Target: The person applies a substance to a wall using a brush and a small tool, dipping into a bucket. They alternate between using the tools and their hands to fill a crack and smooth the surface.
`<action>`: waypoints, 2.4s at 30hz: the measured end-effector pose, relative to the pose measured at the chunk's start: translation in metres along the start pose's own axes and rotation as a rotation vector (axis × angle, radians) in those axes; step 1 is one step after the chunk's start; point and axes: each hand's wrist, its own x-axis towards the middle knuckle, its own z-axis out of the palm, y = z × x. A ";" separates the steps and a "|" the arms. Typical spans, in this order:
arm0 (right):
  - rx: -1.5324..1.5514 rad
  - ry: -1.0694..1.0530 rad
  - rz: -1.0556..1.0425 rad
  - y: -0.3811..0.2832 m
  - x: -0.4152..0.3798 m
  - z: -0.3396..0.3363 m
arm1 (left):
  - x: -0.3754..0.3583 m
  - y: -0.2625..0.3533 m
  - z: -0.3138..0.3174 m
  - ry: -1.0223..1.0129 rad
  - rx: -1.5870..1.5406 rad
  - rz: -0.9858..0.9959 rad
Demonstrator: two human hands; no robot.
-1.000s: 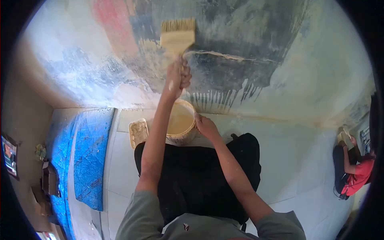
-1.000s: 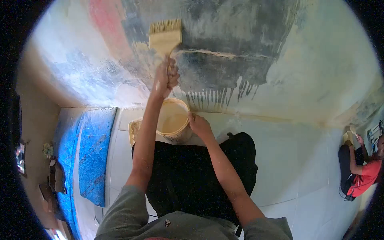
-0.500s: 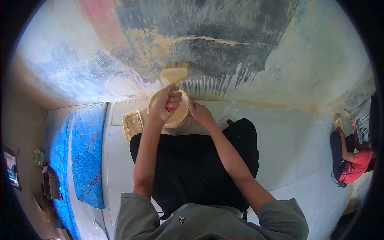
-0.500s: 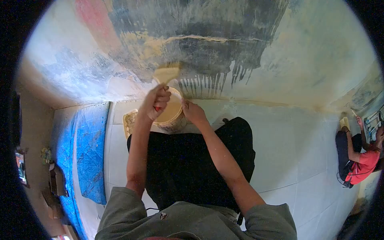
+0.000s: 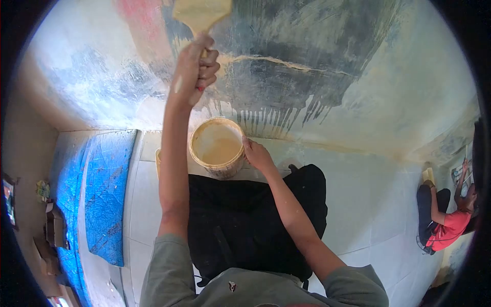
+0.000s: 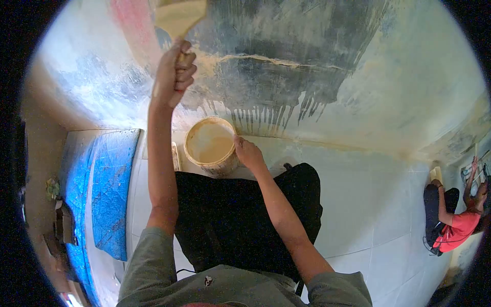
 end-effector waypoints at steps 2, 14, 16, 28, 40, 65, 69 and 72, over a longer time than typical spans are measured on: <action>0.024 -0.045 0.026 -0.003 -0.002 -0.003 | 0.007 -0.028 -0.009 0.085 0.029 -0.121; -0.007 -0.030 -0.031 -0.005 -0.009 -0.007 | -0.099 -0.177 -0.037 0.169 -0.199 -0.619; -0.048 0.094 -0.127 0.008 -0.003 0.004 | -0.104 -0.185 -0.036 0.106 -0.243 -0.736; -0.243 0.274 -0.226 0.011 0.001 0.008 | -0.037 -0.072 0.075 0.022 0.110 -0.276; 1.047 0.078 -0.161 -0.042 -0.034 -0.102 | -0.077 -0.153 0.060 0.045 0.206 -0.377; -0.272 1.063 0.168 -0.107 -0.032 -0.128 | -0.128 -0.287 -0.020 0.099 -0.211 -0.781; -0.265 0.938 -0.001 -0.134 -0.048 -0.080 | -0.125 -0.278 -0.009 0.081 -0.235 -0.759; -0.185 0.640 -0.094 -0.150 -0.062 -0.073 | -0.131 -0.281 -0.002 0.129 -0.181 -0.704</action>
